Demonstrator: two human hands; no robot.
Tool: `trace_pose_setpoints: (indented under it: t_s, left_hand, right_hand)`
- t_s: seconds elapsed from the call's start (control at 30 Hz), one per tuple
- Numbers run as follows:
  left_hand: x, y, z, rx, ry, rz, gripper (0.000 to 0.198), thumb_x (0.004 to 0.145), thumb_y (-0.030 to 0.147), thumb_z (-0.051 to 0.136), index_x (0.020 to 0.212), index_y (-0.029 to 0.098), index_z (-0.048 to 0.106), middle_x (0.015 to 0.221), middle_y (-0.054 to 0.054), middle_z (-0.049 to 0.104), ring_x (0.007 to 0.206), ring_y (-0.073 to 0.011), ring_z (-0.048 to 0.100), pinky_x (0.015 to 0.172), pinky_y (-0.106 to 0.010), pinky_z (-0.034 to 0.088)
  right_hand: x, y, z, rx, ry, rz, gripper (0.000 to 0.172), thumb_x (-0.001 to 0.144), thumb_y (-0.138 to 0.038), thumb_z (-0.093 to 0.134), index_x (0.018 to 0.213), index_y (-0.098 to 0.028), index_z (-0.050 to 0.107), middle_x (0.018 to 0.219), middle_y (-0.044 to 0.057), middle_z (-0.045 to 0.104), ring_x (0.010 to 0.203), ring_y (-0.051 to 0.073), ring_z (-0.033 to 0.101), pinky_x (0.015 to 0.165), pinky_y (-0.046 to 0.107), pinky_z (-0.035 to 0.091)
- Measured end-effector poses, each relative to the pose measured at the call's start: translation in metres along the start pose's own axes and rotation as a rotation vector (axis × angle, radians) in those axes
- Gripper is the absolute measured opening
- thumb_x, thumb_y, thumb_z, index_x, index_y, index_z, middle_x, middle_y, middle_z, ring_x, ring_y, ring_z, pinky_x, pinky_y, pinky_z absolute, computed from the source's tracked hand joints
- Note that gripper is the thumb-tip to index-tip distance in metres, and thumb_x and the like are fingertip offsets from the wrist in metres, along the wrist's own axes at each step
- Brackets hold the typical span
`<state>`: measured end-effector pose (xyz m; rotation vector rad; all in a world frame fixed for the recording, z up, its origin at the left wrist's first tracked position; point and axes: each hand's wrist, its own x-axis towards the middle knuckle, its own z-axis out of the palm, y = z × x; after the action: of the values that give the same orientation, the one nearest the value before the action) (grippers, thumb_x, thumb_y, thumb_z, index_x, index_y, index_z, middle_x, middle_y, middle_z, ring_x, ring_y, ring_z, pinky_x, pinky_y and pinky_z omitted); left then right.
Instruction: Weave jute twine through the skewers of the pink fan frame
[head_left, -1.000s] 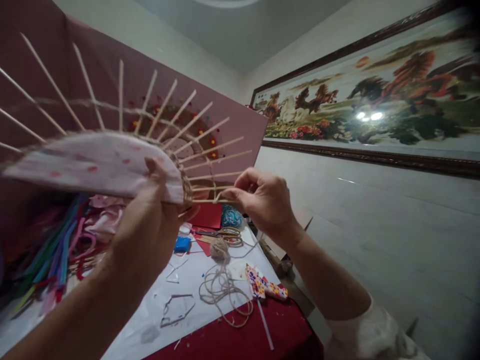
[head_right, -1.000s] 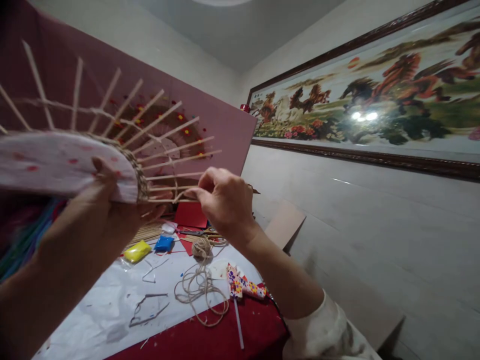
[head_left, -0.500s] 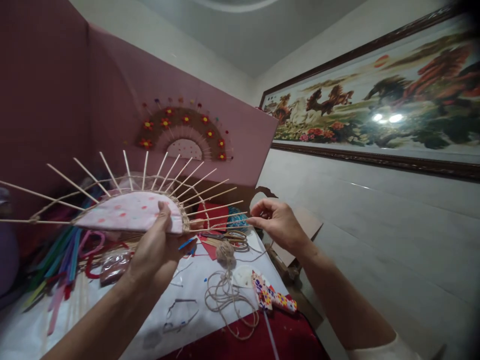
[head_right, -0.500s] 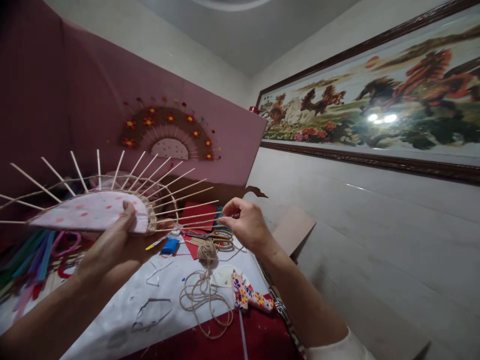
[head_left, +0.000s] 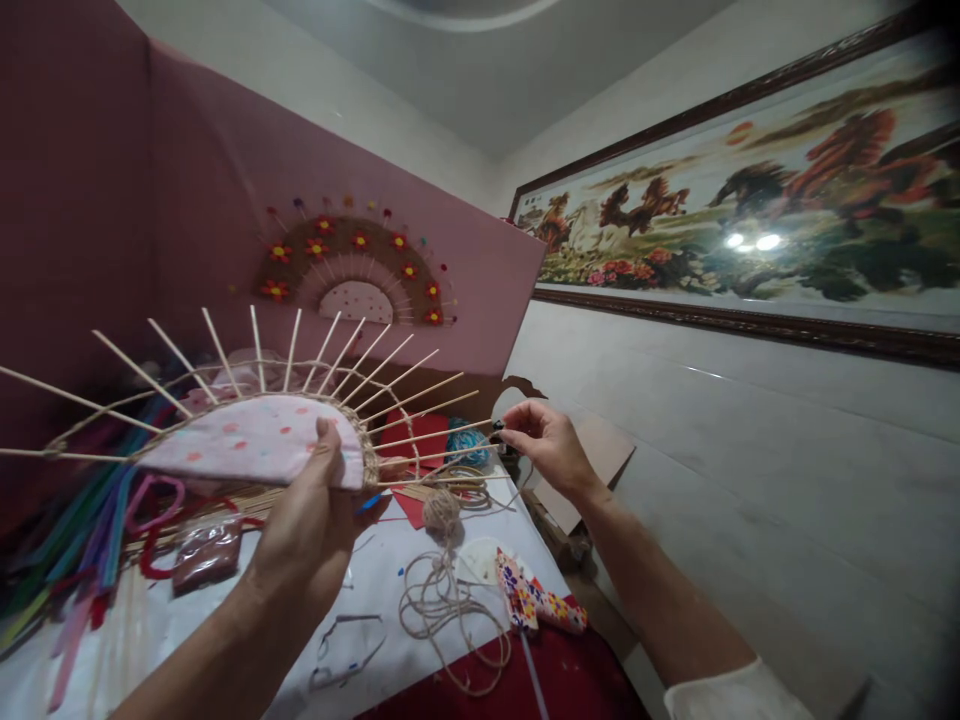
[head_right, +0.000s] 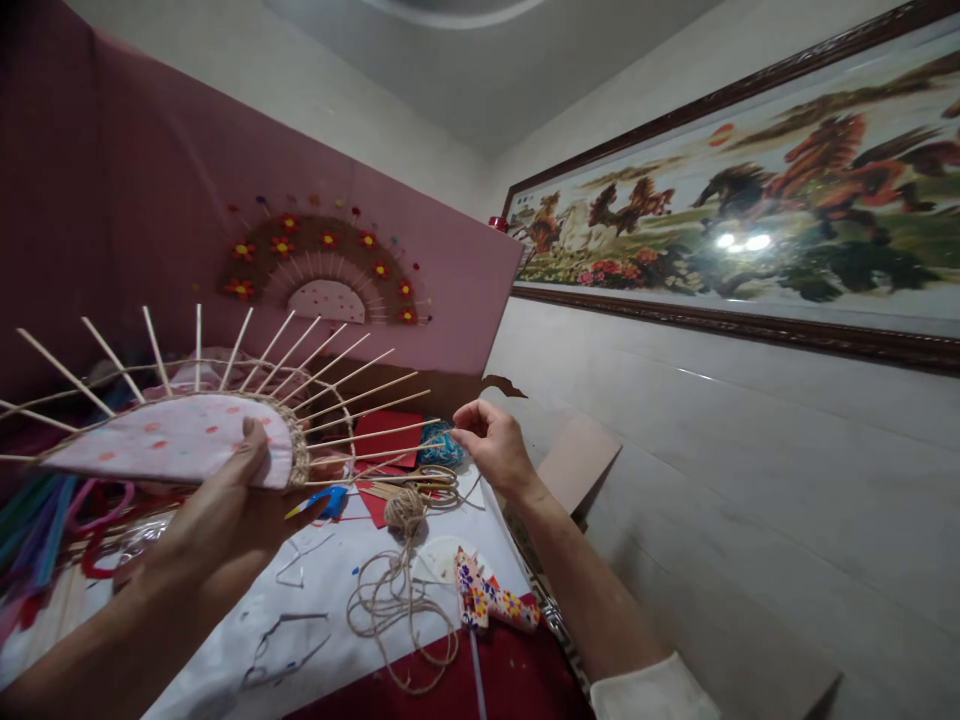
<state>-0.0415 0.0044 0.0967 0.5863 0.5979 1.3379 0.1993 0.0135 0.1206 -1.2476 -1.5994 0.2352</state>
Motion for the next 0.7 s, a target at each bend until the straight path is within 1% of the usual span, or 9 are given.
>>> trace_pose_setpoints:
  t_s: [0.07, 0.17, 0.27, 0.37, 0.47, 0.57, 0.7]
  left_hand:
    - [0.000, -0.002, 0.000, 0.024, 0.015, 0.014, 0.026, 0.075, 0.044, 0.060, 0.084, 0.021, 0.053, 0.072, -0.002, 0.065, 0.067, -0.0216, 0.065, 0.063, -0.035, 0.048]
    - [-0.001, -0.004, 0.001, 0.063, 0.014, 0.000, 0.026, 0.074, 0.044, 0.061, 0.087, 0.022, 0.053, 0.071, -0.002, 0.063, 0.070, -0.0228, 0.064, 0.066, -0.037, 0.046]
    - [-0.003, -0.007, 0.004, 0.072, -0.007, -0.011, 0.028, 0.072, 0.044, 0.064, 0.088, 0.023, 0.055, 0.075, -0.002, 0.062, 0.074, -0.0222, 0.063, 0.069, -0.037, 0.045]
    - [-0.003, -0.012, 0.005, 0.072, -0.004, -0.016, 0.031, 0.069, 0.044, 0.067, 0.091, 0.024, 0.057, 0.081, -0.001, 0.062, 0.076, -0.0213, 0.062, 0.070, -0.036, 0.045]
    - [-0.003, -0.016, 0.005, 0.091, -0.012, -0.036, 0.035, 0.069, 0.046, 0.066, 0.093, 0.023, 0.058, 0.088, -0.003, 0.062, 0.081, -0.0219, 0.060, 0.069, -0.035, 0.045]
    - [-0.003, -0.018, 0.006, 0.130, -0.044, -0.058, 0.035, 0.069, 0.047, 0.066, 0.092, 0.022, 0.059, 0.091, -0.004, 0.063, 0.084, -0.0226, 0.059, 0.069, -0.035, 0.044]
    - [-0.001, -0.018, 0.010, 0.177, -0.060, -0.085, 0.031, 0.068, 0.044, 0.067, 0.086, 0.021, 0.060, 0.088, -0.005, 0.064, 0.085, -0.0227, 0.058, 0.071, -0.035, 0.043]
  right_hand:
    - [-0.003, -0.005, 0.002, -0.034, 0.070, -0.046, 0.011, 0.071, -0.023, 0.062, 0.079, -0.016, 0.057, 0.069, -0.001, 0.056, 0.061, 0.011, 0.051, 0.057, 0.025, 0.043]
    - [-0.011, -0.016, 0.005, -0.126, 0.163, -0.171, 0.007, 0.077, -0.022, 0.059, 0.082, -0.017, 0.057, 0.074, 0.000, 0.059, 0.063, 0.011, 0.053, 0.059, 0.026, 0.044]
    - [-0.016, -0.031, 0.009, -0.237, 0.203, -0.300, 0.004, 0.080, -0.018, 0.055, 0.084, -0.019, 0.058, 0.077, 0.000, 0.059, 0.066, 0.012, 0.054, 0.061, 0.026, 0.045]
    - [-0.018, -0.045, 0.013, -0.302, 0.208, -0.408, 0.009, 0.082, -0.013, 0.052, 0.083, -0.019, 0.058, 0.082, 0.001, 0.059, 0.071, 0.012, 0.055, 0.064, 0.027, 0.045]
    - [-0.016, -0.054, 0.015, -0.320, 0.201, -0.465, 0.009, 0.084, -0.014, 0.051, 0.083, -0.020, 0.057, 0.083, 0.001, 0.059, 0.075, 0.013, 0.056, 0.067, 0.027, 0.046]
    - [-0.012, -0.056, 0.015, -0.335, 0.178, -0.498, 0.009, 0.085, -0.014, 0.050, 0.084, -0.020, 0.057, 0.083, 0.001, 0.059, 0.074, 0.012, 0.055, 0.067, 0.027, 0.045]
    - [-0.006, -0.055, 0.016, -0.358, 0.147, -0.526, 0.011, 0.085, -0.012, 0.049, 0.084, -0.020, 0.056, 0.082, 0.001, 0.058, 0.073, 0.012, 0.054, 0.065, 0.026, 0.044]
